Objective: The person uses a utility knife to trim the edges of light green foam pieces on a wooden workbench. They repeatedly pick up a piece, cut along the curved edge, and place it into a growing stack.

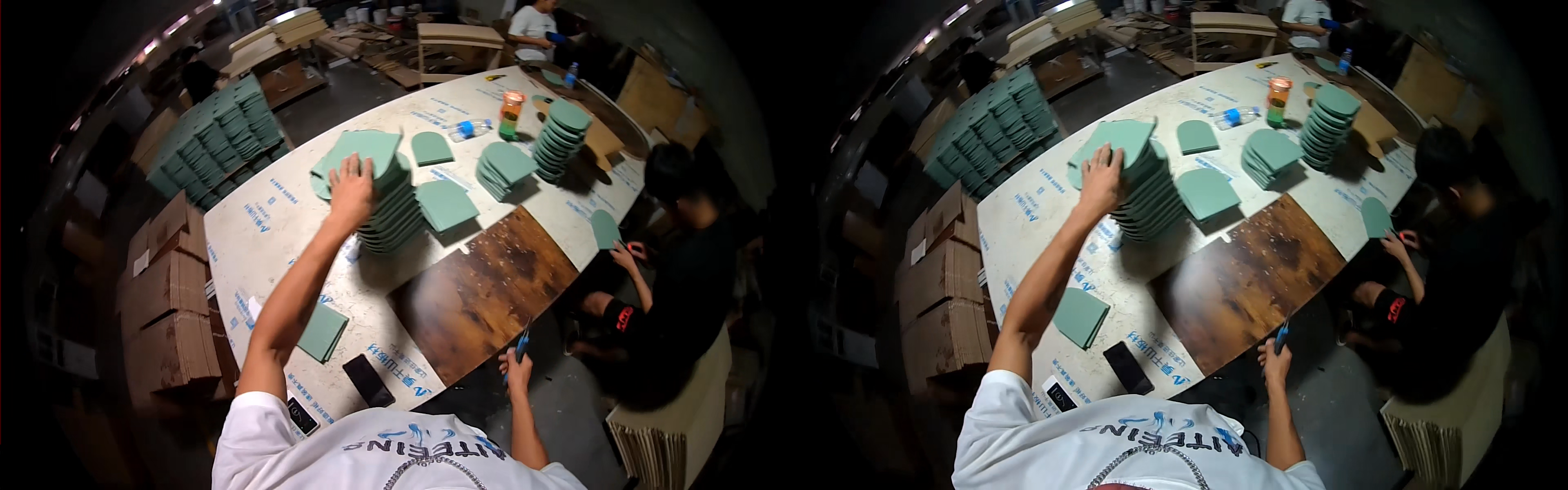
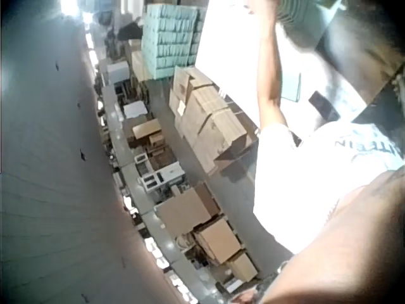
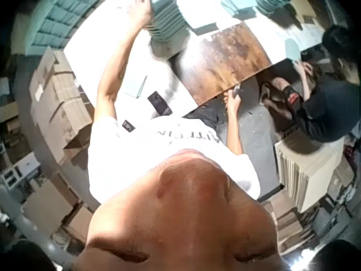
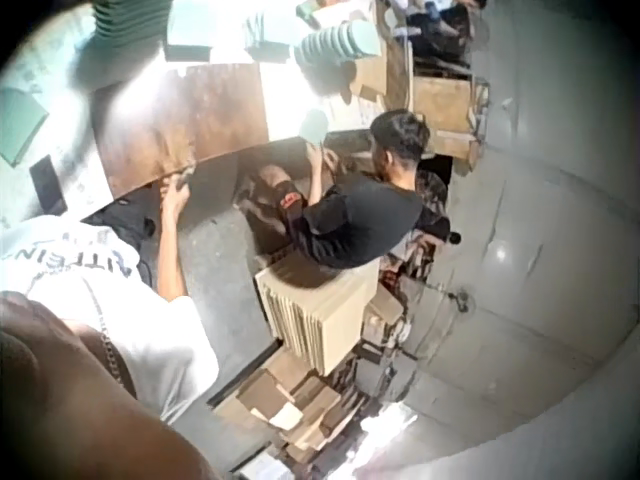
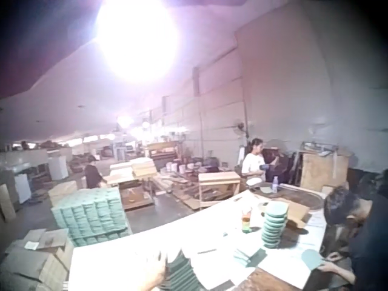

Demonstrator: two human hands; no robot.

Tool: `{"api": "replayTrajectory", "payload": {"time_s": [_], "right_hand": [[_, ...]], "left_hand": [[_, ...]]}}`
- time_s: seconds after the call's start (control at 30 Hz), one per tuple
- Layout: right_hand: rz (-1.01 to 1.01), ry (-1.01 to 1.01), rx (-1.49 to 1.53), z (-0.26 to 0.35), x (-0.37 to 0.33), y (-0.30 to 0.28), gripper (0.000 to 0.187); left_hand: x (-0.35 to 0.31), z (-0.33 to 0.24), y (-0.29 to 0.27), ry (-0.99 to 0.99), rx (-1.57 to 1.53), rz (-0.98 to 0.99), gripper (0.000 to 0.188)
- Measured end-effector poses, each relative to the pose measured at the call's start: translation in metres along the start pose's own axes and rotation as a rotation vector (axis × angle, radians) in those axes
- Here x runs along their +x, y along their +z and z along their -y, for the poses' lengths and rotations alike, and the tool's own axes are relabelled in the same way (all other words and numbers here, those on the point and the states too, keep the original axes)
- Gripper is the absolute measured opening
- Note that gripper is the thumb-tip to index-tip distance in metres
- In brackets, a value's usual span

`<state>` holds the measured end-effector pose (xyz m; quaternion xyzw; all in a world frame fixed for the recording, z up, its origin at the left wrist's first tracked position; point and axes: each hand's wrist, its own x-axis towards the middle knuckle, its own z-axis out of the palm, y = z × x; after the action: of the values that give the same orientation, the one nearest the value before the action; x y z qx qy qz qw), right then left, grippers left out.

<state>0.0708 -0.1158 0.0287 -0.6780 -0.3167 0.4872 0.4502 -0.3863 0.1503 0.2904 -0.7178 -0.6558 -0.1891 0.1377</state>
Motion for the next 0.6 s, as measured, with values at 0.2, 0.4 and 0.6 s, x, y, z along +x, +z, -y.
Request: {"api": "replayTrajectory", "payload": {"time_s": [0.2,0.4,0.6], "right_hand": [[-0.24,0.157,0.145,-0.018,-0.102,-0.047,0.017],[-0.406,0.174,0.22,-0.025,-0.128,-0.076,0.028],[-0.397,0.172,0.265,-0.008,-0.117,-0.063,0.025]], "left_hand": [[0.019,0.039,-0.006,0.019,-0.261,-0.122,0.04],[-0.019,-0.054,-0.095,-0.119,-0.949,-0.335,0.028],[-0.185,-0.118,0.08,-0.385,-1.294,0.316,0.052]]}}
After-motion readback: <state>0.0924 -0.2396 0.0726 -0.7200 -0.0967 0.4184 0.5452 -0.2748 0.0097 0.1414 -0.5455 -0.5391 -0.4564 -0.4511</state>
